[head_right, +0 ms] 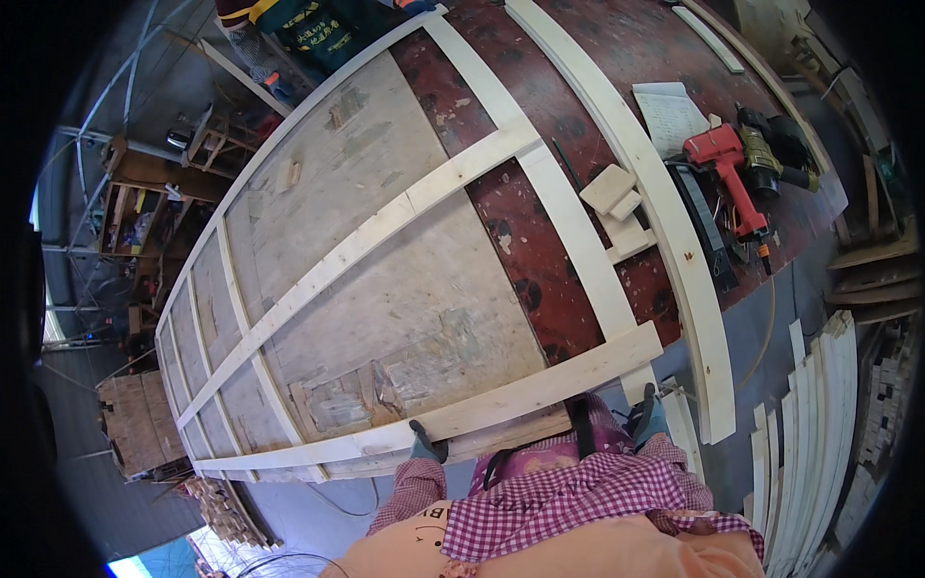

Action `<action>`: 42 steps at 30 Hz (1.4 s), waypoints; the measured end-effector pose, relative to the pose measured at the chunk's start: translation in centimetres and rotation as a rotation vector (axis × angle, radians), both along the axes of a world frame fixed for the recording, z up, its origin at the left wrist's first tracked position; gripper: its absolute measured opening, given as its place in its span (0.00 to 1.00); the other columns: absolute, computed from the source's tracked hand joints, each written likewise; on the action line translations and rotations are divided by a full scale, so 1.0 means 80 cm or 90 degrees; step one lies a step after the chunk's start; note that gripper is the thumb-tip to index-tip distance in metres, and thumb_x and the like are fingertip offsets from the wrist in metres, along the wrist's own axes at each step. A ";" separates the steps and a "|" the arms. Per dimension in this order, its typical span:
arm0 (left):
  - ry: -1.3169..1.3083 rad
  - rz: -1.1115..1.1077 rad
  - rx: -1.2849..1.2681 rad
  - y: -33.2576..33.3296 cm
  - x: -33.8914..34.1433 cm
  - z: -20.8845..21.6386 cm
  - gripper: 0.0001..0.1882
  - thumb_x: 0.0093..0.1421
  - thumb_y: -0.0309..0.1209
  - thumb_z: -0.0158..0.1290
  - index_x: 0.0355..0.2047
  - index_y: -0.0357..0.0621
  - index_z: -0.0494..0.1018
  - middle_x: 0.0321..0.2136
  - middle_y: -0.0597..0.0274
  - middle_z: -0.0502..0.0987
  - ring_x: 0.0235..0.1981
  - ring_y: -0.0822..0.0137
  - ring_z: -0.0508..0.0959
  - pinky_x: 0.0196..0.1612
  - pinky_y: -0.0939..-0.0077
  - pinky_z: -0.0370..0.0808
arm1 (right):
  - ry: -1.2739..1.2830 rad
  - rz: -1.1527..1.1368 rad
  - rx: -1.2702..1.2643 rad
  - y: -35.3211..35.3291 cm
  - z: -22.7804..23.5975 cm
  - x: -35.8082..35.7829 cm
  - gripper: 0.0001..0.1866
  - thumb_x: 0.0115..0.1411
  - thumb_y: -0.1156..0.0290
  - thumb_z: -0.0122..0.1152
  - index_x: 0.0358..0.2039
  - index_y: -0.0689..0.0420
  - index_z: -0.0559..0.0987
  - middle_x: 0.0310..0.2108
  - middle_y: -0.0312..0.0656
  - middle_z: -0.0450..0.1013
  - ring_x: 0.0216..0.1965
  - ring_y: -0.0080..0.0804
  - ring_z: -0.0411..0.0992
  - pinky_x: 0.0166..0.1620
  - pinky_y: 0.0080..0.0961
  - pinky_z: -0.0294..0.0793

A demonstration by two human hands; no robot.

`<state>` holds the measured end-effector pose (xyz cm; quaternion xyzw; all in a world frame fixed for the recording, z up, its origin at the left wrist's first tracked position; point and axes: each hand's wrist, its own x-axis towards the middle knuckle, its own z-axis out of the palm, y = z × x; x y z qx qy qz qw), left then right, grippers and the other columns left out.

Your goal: The person positions and measures wooden planks on a large workbench to assemble a rectangular frame. They use a tape measure to check dimensions and alignment, and a nail gun to fasten the pieces together. The person repeatedly adjusts the planks and measures to ensure accuracy.

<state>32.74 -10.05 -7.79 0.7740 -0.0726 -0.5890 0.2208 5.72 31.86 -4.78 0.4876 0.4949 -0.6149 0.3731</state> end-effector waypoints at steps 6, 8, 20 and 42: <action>0.042 -0.078 -0.012 -0.005 0.000 0.003 0.45 0.49 0.65 0.59 0.58 0.49 0.62 0.52 0.54 0.70 0.52 0.54 0.72 0.52 0.58 0.78 | 0.004 -0.037 0.032 0.010 -0.010 -0.016 0.21 0.65 0.45 0.51 0.24 0.47 0.71 0.11 0.31 0.60 0.09 0.26 0.56 0.13 0.26 0.53; 0.046 -0.086 -0.013 0.002 -0.001 0.003 0.45 0.49 0.64 0.59 0.58 0.49 0.62 0.52 0.55 0.70 0.52 0.54 0.73 0.52 0.59 0.78 | 0.007 -0.055 0.051 0.019 -0.014 -0.015 0.20 0.65 0.45 0.52 0.24 0.47 0.71 0.12 0.32 0.60 0.09 0.26 0.57 0.13 0.26 0.54; 0.132 -0.236 -0.023 -0.003 0.003 0.030 0.36 0.54 0.64 0.52 0.49 0.45 0.71 0.43 0.57 0.78 0.43 0.54 0.78 0.52 0.59 0.77 | 0.073 0.067 0.173 0.026 -0.011 -0.014 0.22 0.60 0.41 0.56 0.30 0.48 0.72 0.14 0.36 0.61 0.13 0.31 0.61 0.18 0.34 0.64; 0.192 -1.109 -0.498 0.237 -0.625 0.091 0.55 0.48 0.39 0.69 0.66 0.31 0.47 0.58 0.41 0.63 0.47 0.57 0.76 0.51 0.67 0.74 | 0.071 -0.507 -0.391 0.095 0.061 -0.059 0.23 0.58 0.56 0.57 0.52 0.50 0.74 0.43 0.38 0.76 0.46 0.38 0.74 0.56 0.57 0.67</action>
